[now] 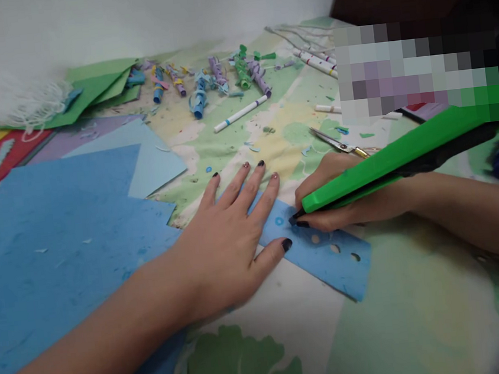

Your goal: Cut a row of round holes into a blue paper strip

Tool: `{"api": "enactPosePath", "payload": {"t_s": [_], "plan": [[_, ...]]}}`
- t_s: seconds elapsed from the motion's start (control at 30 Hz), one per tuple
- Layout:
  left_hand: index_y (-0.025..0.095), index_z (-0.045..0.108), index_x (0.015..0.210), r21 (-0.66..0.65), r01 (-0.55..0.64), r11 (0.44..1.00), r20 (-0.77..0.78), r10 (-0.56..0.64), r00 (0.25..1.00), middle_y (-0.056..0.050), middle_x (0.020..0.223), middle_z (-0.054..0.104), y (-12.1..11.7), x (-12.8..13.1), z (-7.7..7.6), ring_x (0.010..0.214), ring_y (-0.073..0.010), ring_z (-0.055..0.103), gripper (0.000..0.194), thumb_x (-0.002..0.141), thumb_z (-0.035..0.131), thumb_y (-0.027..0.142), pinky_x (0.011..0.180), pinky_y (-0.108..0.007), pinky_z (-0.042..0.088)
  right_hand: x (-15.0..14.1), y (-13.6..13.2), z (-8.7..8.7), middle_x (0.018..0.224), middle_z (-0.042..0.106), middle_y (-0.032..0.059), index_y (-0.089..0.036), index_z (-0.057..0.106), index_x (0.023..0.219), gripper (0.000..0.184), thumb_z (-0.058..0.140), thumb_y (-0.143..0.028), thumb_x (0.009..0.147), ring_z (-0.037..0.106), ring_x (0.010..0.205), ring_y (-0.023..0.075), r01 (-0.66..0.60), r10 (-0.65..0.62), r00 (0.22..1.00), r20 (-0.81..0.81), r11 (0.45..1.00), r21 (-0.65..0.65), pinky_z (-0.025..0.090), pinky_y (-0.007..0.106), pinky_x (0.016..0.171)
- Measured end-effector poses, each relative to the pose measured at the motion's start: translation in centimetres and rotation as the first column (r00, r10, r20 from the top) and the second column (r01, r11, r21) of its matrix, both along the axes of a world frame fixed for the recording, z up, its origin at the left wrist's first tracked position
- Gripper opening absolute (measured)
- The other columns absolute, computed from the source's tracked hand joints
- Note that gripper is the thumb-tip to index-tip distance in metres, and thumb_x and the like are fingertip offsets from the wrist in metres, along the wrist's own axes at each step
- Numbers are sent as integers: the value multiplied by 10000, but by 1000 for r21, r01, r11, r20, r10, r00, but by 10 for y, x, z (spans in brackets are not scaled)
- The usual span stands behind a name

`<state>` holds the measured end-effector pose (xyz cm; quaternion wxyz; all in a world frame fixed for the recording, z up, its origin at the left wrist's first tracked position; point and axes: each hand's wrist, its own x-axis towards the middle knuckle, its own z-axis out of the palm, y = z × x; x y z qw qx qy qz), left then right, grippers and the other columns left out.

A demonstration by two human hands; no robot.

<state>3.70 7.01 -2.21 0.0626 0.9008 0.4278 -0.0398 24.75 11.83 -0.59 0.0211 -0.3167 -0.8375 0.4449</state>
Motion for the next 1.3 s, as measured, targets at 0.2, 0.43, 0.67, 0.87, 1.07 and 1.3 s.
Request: {"api": "enactPosePath", "payload": {"t_s": [0.2, 0.43, 0.67, 0.87, 1.07, 1.3], "plan": [[150, 77, 1455, -3, -1, 1000, 15, 1, 1000, -122, 1521, 28, 0, 0, 0, 1384, -328, -25, 722, 886, 252, 559, 1075, -589, 51, 3, 2, -3, 478, 552, -23, -142, 601, 645, 264, 532, -316, 831, 454, 411, 59, -16, 16, 1000, -25, 1000, 2, 346, 153, 380], [177, 109, 1451, 5, -3, 1000, 49, 2, 999, -115, 1522, 65, -1, 0, 0, 1385, -334, 1, 695, 886, 271, 547, 1066, -598, 66, 2, 2, -2, 470, 570, -16, -139, 603, 637, 237, 541, -276, 820, 465, 387, 58, -12, 12, 999, -42, 1000, -20, 352, 152, 363], [118, 232, 1405, 110, 13, 994, 115, -26, 993, -203, 1433, 254, 0, -4, 1, 1302, -373, 223, 706, 861, 338, 555, 1019, -568, 197, -2, -4, 3, 519, 608, -8, -139, 604, 621, 219, 555, -257, 799, 483, 410, 61, 25, -25, 999, -33, 999, 25, 355, 163, 381], [154, 521, 1020, 188, 59, 980, 55, -71, 996, -132, 974, 510, 12, -2, 17, 881, -312, 447, 547, 760, 441, 629, 754, -479, 369, -3, -6, 5, 477, 538, -35, -142, 555, 565, 212, 564, -191, 770, 421, 430, 53, 38, -36, 999, -23, 994, 102, 311, 177, 390], [176, 478, 855, 128, 96, 987, 29, -101, 994, -79, 807, 493, 13, -1, 17, 744, -241, 448, 306, 843, 377, 464, 668, -391, 368, -3, -6, 10, 431, 430, -73, -158, 456, 529, 268, 555, -187, 776, 364, 412, 41, 8, -6, 999, -32, 997, 83, 288, 175, 393], [161, 460, 876, 166, 128, 978, 94, -145, 985, -96, 848, 482, 12, -3, 8, 750, -242, 428, 284, 868, 330, 414, 683, -406, 375, -3, -6, 10, 390, 494, -60, -162, 484, 555, 240, 548, -174, 786, 431, 362, 54, 41, -43, 999, -23, 996, -80, 363, 179, 401]]}}
